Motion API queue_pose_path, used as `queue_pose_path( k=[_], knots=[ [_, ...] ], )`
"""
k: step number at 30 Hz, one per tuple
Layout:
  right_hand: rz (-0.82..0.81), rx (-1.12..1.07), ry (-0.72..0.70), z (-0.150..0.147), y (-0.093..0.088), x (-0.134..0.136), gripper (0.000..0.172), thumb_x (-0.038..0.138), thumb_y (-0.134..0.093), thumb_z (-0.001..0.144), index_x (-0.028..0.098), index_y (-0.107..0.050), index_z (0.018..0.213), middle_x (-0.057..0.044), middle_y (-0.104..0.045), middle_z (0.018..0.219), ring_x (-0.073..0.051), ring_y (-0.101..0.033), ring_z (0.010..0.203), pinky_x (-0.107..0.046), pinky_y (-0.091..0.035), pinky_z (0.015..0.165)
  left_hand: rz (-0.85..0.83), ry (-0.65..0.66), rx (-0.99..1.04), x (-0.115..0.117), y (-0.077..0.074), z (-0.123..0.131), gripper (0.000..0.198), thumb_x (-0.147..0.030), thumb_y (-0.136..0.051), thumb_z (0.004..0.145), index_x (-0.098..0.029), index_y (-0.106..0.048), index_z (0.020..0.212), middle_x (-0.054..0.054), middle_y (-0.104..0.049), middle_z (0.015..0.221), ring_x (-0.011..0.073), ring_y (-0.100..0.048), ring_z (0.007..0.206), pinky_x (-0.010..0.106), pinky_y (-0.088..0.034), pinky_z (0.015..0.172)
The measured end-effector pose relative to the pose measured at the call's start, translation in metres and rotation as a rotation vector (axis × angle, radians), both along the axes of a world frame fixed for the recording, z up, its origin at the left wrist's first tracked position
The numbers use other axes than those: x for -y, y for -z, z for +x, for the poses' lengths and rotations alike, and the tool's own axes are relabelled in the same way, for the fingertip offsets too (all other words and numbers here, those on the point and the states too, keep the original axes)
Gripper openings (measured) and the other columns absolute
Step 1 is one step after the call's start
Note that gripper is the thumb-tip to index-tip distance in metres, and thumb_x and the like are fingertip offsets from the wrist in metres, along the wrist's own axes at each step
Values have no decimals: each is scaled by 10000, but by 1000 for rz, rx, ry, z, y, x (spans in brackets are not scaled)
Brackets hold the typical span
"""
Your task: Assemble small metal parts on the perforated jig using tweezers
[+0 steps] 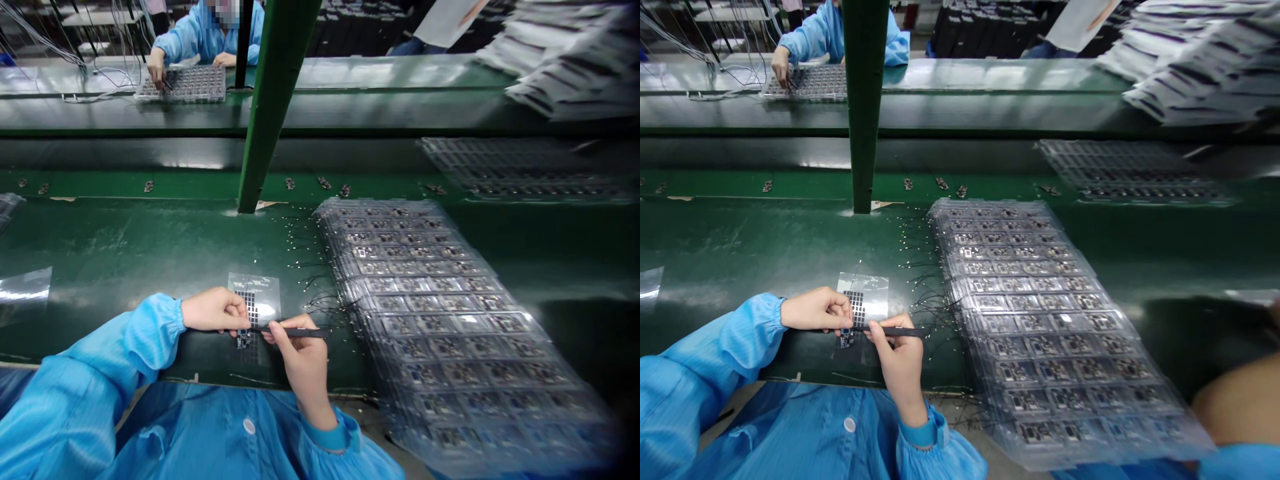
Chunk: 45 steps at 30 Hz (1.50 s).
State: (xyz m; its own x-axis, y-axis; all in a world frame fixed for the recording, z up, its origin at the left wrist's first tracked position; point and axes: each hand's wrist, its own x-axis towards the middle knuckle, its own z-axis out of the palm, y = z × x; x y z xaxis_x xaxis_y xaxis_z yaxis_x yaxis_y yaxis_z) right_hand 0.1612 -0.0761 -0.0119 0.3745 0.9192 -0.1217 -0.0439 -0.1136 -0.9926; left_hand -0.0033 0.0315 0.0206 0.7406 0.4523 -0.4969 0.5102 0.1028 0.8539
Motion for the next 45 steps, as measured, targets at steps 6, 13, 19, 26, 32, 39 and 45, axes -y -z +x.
queue_pose_path(
  k=[6,13,19,26,32,39,45],
  knots=[
    [6,15,-9,0,-1,0,230,357,-703,753,195,-551,697,12,-611,616,-171,-662,583,-283,-560,563,99,-23,17,3,2,2,118,-247,-604,746,-133,-596,720,-29,-600,566,68,-525,499,159,-408,502],
    [16,19,-8,0,0,1,231,359,-701,754,198,-543,703,22,-601,614,-168,-665,591,-263,-544,550,192,-56,65,5,5,5,27,-124,-575,684,-123,-601,693,-33,-576,587,70,-511,540,169,-421,552],
    [21,2,21,1,2,0,243,394,-689,760,191,-562,718,20,-622,620,-151,-649,547,-265,-550,547,139,-147,75,1,0,3,92,-211,-601,715,-124,-577,693,-43,-527,552,66,-460,511,173,-383,521],
    [-2,-43,-108,-2,0,-2,345,454,-455,907,197,-586,1096,-60,-719,806,-194,-691,708,-325,-571,622,191,-121,76,3,2,3,141,-263,-603,748,-125,-593,718,-33,-550,576,74,-481,536,177,-397,545],
    [21,123,-234,-7,-6,-7,164,308,-649,790,218,-593,915,-7,-674,760,-176,-667,721,-277,-538,662,356,-73,67,5,2,2,143,-266,-606,770,-129,-634,744,-10,-627,660,91,-541,610,183,-425,601],
    [27,114,-167,-12,-1,-7,144,236,-614,789,212,-515,890,13,-628,740,-134,-636,667,-212,-498,579,331,-6,77,6,-1,1,149,-249,-600,789,-138,-654,872,10,-678,775,102,-593,692,176,-432,613],
    [25,82,-139,-12,-3,-7,150,257,-594,802,217,-509,920,11,-642,725,-148,-646,663,-242,-522,602,267,-52,102,4,-1,2,120,-207,-600,782,-132,-622,873,12,-666,761,93,-594,675,172,-445,601]
  ],
)
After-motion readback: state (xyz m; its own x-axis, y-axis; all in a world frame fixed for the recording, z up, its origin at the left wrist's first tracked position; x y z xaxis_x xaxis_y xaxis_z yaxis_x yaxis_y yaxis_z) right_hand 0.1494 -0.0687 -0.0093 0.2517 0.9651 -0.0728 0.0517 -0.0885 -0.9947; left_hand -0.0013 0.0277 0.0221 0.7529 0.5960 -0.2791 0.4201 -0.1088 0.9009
